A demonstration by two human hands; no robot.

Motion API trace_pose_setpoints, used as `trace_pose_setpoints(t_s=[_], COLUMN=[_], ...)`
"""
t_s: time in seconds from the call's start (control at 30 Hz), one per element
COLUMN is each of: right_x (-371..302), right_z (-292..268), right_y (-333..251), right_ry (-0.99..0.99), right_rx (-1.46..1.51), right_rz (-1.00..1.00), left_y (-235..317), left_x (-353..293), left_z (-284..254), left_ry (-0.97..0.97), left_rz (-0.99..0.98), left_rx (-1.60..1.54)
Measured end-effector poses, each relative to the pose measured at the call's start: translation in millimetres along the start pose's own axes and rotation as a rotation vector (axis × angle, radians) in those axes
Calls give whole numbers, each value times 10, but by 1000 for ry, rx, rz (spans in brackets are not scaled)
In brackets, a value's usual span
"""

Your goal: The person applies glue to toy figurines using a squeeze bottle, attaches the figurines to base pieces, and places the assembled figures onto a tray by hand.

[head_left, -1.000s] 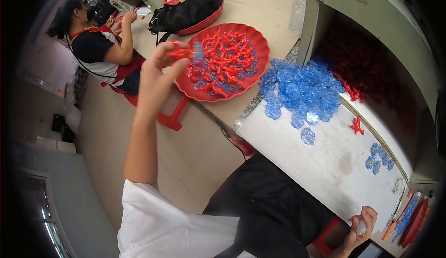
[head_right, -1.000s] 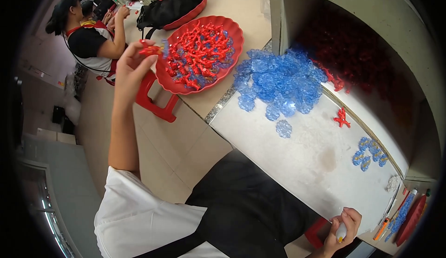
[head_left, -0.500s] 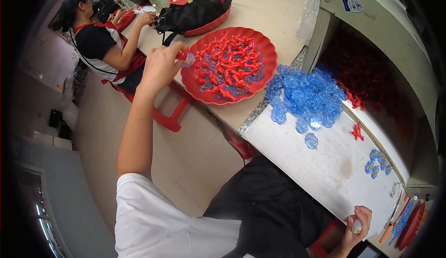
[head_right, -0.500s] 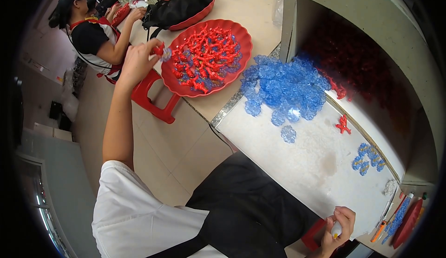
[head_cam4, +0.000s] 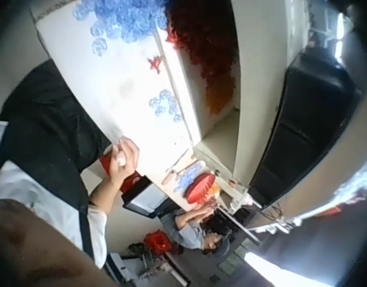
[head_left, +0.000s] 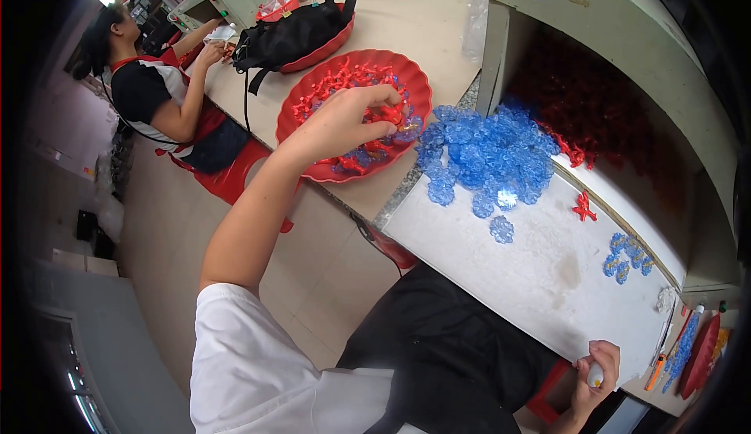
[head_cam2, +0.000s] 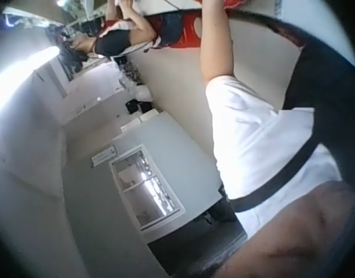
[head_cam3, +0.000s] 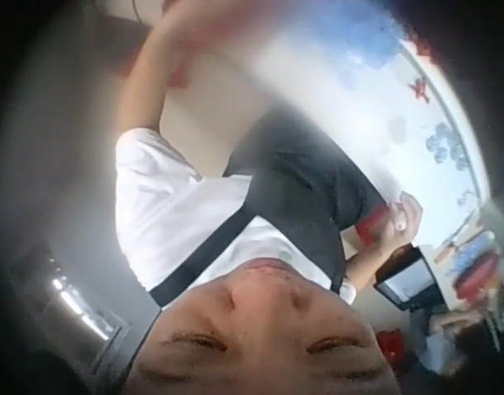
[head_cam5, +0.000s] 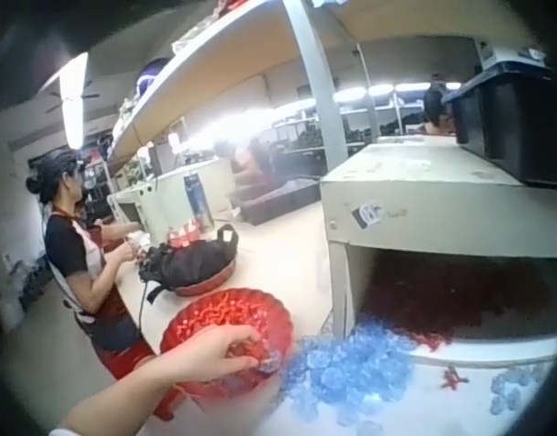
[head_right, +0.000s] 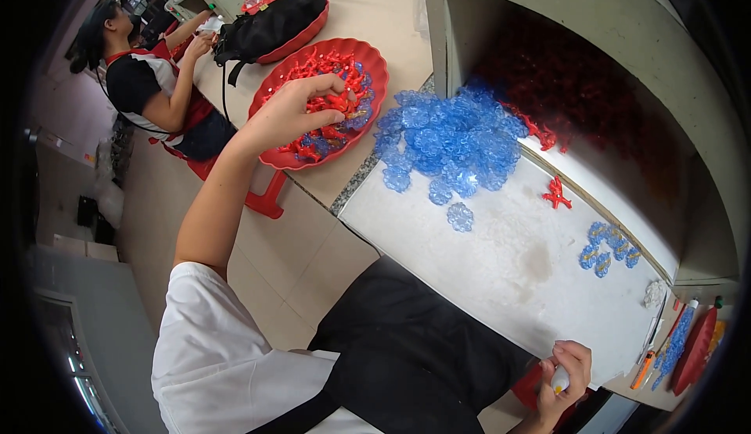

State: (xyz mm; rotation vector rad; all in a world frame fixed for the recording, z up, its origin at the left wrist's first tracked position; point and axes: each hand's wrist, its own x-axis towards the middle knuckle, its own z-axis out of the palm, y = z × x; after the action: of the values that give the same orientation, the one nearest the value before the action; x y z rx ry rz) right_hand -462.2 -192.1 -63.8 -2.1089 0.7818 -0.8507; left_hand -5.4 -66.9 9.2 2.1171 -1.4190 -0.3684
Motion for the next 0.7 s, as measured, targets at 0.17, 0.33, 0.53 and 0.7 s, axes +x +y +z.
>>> trace_pose_setpoints(t_s=[0.17,0.33,0.53,0.7], right_x=[2,12,113,67], right_z=[24,6,-9,-44], right_y=[-1,-26,-10,101], right_ry=[12,5,-29,-17], right_rx=[11,4,6,45], right_rz=[16,-17,-115,-118], left_y=[-40,-44,378,1168], left_x=[26,78,108,582], left_z=[97,166,169,779], left_ry=[26,-22,73,82], left_rz=[-13,110,225,585], left_rx=[158,388,536,337])
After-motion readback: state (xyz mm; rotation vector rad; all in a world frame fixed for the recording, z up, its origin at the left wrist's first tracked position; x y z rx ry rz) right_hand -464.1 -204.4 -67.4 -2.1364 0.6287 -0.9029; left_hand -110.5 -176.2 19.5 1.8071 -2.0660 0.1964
